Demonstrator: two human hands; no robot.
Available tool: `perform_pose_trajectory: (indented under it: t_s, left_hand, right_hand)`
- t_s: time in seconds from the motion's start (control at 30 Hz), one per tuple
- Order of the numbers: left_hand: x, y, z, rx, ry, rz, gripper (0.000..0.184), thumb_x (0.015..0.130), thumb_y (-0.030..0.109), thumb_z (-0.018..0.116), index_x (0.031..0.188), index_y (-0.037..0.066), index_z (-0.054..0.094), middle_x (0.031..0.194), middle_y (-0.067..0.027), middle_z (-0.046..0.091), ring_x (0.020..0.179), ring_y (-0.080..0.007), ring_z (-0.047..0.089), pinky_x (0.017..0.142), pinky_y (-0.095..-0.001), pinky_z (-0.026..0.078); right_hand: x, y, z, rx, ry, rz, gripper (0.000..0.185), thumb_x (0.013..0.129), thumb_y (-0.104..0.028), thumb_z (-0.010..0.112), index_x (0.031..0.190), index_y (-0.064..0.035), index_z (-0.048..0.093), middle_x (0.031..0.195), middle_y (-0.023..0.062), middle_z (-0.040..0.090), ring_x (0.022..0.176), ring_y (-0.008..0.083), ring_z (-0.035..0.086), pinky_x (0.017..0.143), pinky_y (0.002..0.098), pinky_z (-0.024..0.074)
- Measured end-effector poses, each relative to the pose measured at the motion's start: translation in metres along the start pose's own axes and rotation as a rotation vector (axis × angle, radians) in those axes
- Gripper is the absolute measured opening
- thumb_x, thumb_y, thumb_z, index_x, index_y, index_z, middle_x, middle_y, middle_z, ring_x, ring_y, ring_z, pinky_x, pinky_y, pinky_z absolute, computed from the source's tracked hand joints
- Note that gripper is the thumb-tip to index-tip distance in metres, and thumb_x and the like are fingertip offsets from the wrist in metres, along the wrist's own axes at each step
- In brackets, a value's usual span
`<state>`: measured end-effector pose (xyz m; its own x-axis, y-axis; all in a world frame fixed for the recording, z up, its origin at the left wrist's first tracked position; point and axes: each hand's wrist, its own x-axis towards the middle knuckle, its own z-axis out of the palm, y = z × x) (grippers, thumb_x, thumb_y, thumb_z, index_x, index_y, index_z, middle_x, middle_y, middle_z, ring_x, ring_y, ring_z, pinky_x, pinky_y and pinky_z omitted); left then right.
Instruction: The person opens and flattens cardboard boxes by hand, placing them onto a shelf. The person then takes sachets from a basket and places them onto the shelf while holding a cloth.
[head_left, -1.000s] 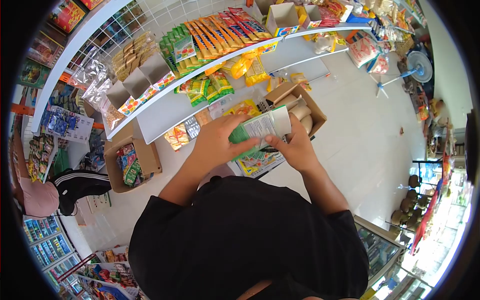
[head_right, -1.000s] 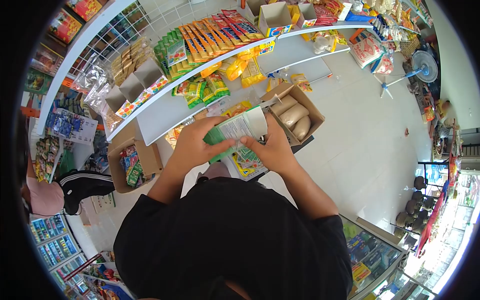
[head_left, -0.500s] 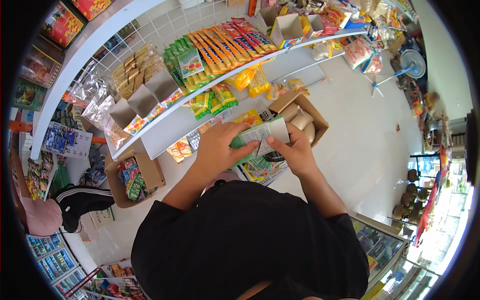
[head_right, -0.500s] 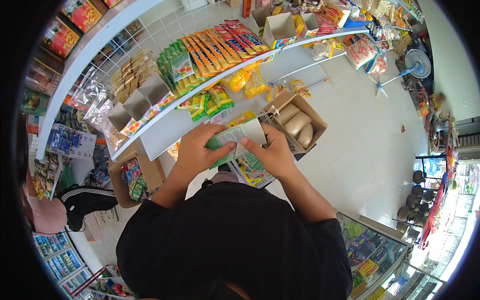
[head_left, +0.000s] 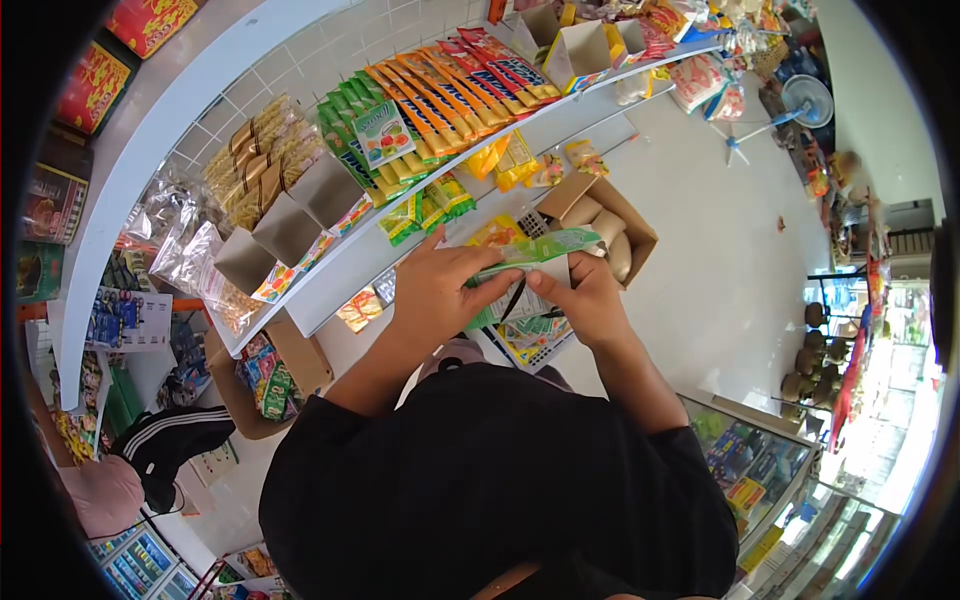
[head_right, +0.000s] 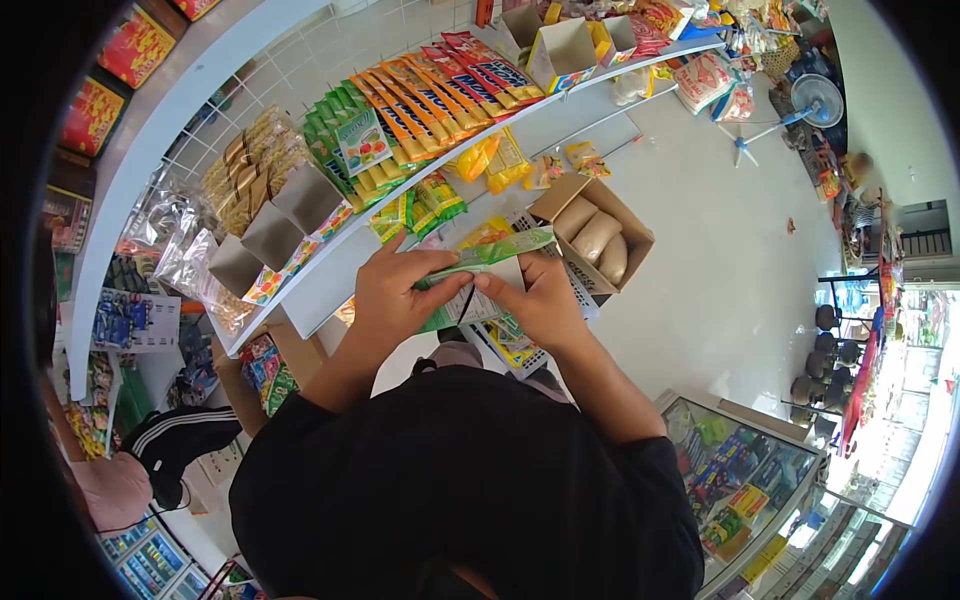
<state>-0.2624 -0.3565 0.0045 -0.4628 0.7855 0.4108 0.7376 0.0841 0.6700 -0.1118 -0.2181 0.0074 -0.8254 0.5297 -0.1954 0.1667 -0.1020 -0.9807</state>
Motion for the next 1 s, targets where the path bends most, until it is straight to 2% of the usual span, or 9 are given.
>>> perform_pose_trajectory:
  t_s: [0.37, 0.47, 0.53, 0.57, 0.63, 0.8, 0.87, 0.93, 1.0]
  left_hand:
    - [-0.006, -0.015, -0.007, 0.005, 0.046, 0.035, 0.021, 0.077, 0.027, 0.080, 0.090, 0.012, 0.073, 0.082, -0.0063, 0.073, 0.073, -0.0248, 0.070, 0.099, -0.0515, 0.046]
    - [-0.007, -0.017, 0.001, 0.000, 0.082, -0.024, 0.018, 0.081, 0.023, 0.077, 0.090, 0.009, 0.074, 0.080, -0.0074, 0.072, 0.069, -0.0225, 0.069, 0.088, -0.0422, 0.052]
    - [-0.009, -0.018, 0.005, -0.248, 0.089, -0.289, 0.017, 0.085, 0.020, 0.075, 0.091, 0.004, 0.073, 0.076, -0.0076, 0.071, 0.068, -0.0146, 0.066, 0.073, -0.0313, 0.052]
    - [-0.009, -0.015, 0.005, -0.247, 0.094, -0.290, 0.017, 0.085, 0.020, 0.075, 0.091, 0.004, 0.073, 0.076, -0.0076, 0.071, 0.068, -0.0146, 0.066, 0.073, -0.0313, 0.052]
    - [-0.009, -0.007, 0.005, -0.448, 0.054, -0.386, 0.017, 0.088, 0.017, 0.071, 0.090, 0.000, 0.072, 0.075, -0.0052, 0.070, 0.070, -0.0088, 0.062, 0.064, -0.0269, 0.048]
    - [-0.007, -0.002, 0.014, -0.674, -0.116, -0.490, 0.026, 0.095, 0.022, 0.062, 0.106, -0.001, 0.065, 0.090, -0.0081, 0.069, 0.084, -0.0105, 0.062, 0.073, -0.0272, 0.049]
    - [-0.008, -0.008, 0.023, -0.745, -0.153, -0.481, 0.033, 0.096, 0.026, 0.061, 0.115, -0.001, 0.062, 0.099, -0.0101, 0.068, 0.091, -0.0121, 0.062, 0.077, -0.0278, 0.049]
    - [-0.008, -0.018, 0.025, -0.923, -0.060, -0.283, 0.047, 0.094, 0.034, 0.061, 0.128, 0.003, 0.052, 0.117, -0.0123, 0.062, 0.107, -0.0154, 0.058, 0.088, -0.0300, 0.047]
    - [-0.008, -0.011, 0.018, -0.831, -0.118, -0.346, 0.057, 0.086, 0.029, 0.072, 0.131, 0.005, 0.048, 0.126, -0.0115, 0.057, 0.115, -0.0202, 0.055, 0.097, -0.0334, 0.044]
  right_hand:
    - [0.002, -0.011, 0.011, 0.058, -0.068, -0.044, 0.022, 0.087, -0.017, 0.074, 0.096, 0.0017, 0.068, 0.085, 0.0014, 0.069, 0.077, 0.0051, 0.058, 0.071, 0.0235, 0.0478]
    - [-0.004, -0.020, 0.006, -0.131, -0.066, -0.102, 0.020, 0.082, -0.016, 0.077, 0.095, -0.0026, 0.069, 0.085, 0.0029, 0.068, 0.079, 0.0104, 0.061, 0.075, 0.0272, 0.0486]
    - [-0.009, -0.023, -0.002, -0.386, -0.200, -0.668, 0.031, 0.074, -0.016, 0.082, 0.099, -0.0044, 0.068, 0.095, 0.0060, 0.068, 0.092, 0.0211, 0.063, 0.091, 0.0357, 0.0453]
    - [-0.011, -0.026, -0.004, -0.423, -0.220, -0.704, 0.039, 0.065, -0.018, 0.087, 0.096, -0.0053, 0.068, 0.093, 0.0070, 0.067, 0.094, 0.0286, 0.061, 0.097, 0.0422, 0.0414]
    - [-0.015, -0.039, -0.005, -0.546, -0.142, -0.701, 0.038, 0.064, -0.018, 0.087, 0.095, -0.0050, 0.068, 0.092, 0.0068, 0.067, 0.094, 0.0282, 0.060, 0.097, 0.0425, 0.0416]
    - [-0.009, -0.020, -0.033, -0.832, -0.105, -0.723, 0.026, 0.068, -0.015, 0.085, 0.086, -0.0064, 0.068, 0.087, 0.0064, 0.066, 0.090, 0.0265, 0.061, 0.091, 0.0399, 0.0434]
    - [-0.011, -0.008, -0.039, -0.508, -0.041, -0.401, 0.024, 0.068, -0.013, 0.084, 0.083, -0.0053, 0.066, 0.083, 0.0071, 0.065, 0.090, 0.0251, 0.061, 0.089, 0.0363, 0.0450]
    - [-0.015, -0.002, -0.043, -0.444, -0.017, -0.332, 0.021, 0.073, -0.011, 0.082, 0.085, -0.0035, 0.066, 0.084, 0.0059, 0.067, 0.086, 0.0166, 0.063, 0.082, 0.0314, 0.0489]
    - [-0.019, 0.001, -0.042, 0.076, 0.024, -0.135, 0.017, 0.078, -0.002, 0.078, 0.088, 0.0001, 0.064, 0.092, 0.0041, 0.068, 0.086, 0.0102, 0.062, 0.079, 0.0284, 0.0510]
